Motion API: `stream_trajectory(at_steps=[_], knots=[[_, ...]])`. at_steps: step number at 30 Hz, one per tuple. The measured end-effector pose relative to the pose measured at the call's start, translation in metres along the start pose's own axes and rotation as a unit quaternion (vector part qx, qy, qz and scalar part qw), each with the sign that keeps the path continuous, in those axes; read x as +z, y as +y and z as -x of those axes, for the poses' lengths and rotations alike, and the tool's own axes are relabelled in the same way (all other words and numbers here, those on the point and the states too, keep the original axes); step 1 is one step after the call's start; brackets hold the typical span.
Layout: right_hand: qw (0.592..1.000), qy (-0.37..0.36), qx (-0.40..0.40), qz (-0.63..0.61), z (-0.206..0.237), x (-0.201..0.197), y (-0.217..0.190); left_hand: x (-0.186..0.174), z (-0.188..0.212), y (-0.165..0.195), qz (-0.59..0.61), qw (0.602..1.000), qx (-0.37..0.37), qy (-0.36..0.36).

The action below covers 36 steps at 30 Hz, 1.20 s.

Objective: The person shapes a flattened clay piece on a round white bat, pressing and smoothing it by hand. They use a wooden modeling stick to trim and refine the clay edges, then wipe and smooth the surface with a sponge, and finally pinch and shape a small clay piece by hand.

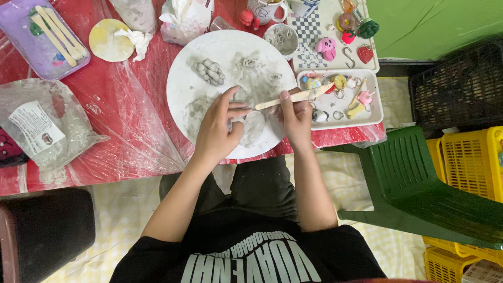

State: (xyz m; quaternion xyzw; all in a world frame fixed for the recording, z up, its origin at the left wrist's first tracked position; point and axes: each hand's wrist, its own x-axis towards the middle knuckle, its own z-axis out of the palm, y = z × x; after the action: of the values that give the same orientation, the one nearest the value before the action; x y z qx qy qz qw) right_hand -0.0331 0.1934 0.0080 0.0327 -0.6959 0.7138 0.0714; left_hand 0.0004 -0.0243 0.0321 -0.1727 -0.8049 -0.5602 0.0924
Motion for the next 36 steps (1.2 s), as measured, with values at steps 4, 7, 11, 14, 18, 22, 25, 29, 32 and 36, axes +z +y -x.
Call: stream_trajectory(at_steps=[4,7,11,14,18,22,25,29,32,36], knots=[[0.999,0.035,0.003,-0.006,0.002,0.006,-0.004,0.0,0.003,0.0,0.026,1.0,-0.002,0.016],[0.998,0.055,-0.012,-0.01,0.001,0.006,-0.004,0.002,0.004,-0.002,-0.003,1.0,0.012,0.021],[0.997,0.08,-0.013,-0.009,0.002,0.001,0.0,0.004,0.002,-0.002,-0.088,0.995,0.052,0.014],[0.998,0.05,-0.017,0.045,0.004,-0.005,0.004,0.0,0.001,0.001,-0.1,0.992,0.073,-0.01],[0.988,-0.031,-0.079,0.13,0.009,-0.013,0.009,-0.004,0.0,0.007,-0.078,0.994,0.051,-0.054],[0.981,-0.071,-0.12,0.134,0.012,-0.018,0.011,-0.004,-0.001,0.011,-0.063,0.996,0.041,-0.053],[0.98,-0.018,-0.131,0.149,0.017,-0.014,0.011,-0.005,0.0,0.011,-0.065,0.995,0.056,-0.056],[0.957,0.021,-0.17,0.234,0.036,-0.003,0.004,-0.006,0.0,0.011,-0.076,0.992,0.077,-0.06],[0.956,0.042,-0.156,0.245,0.045,0.002,-0.003,-0.007,0.001,0.011,-0.084,0.991,0.081,-0.059],[0.879,0.024,-0.267,0.395,0.054,0.004,-0.004,-0.007,0.0,0.013,-0.088,0.991,0.073,-0.074]])
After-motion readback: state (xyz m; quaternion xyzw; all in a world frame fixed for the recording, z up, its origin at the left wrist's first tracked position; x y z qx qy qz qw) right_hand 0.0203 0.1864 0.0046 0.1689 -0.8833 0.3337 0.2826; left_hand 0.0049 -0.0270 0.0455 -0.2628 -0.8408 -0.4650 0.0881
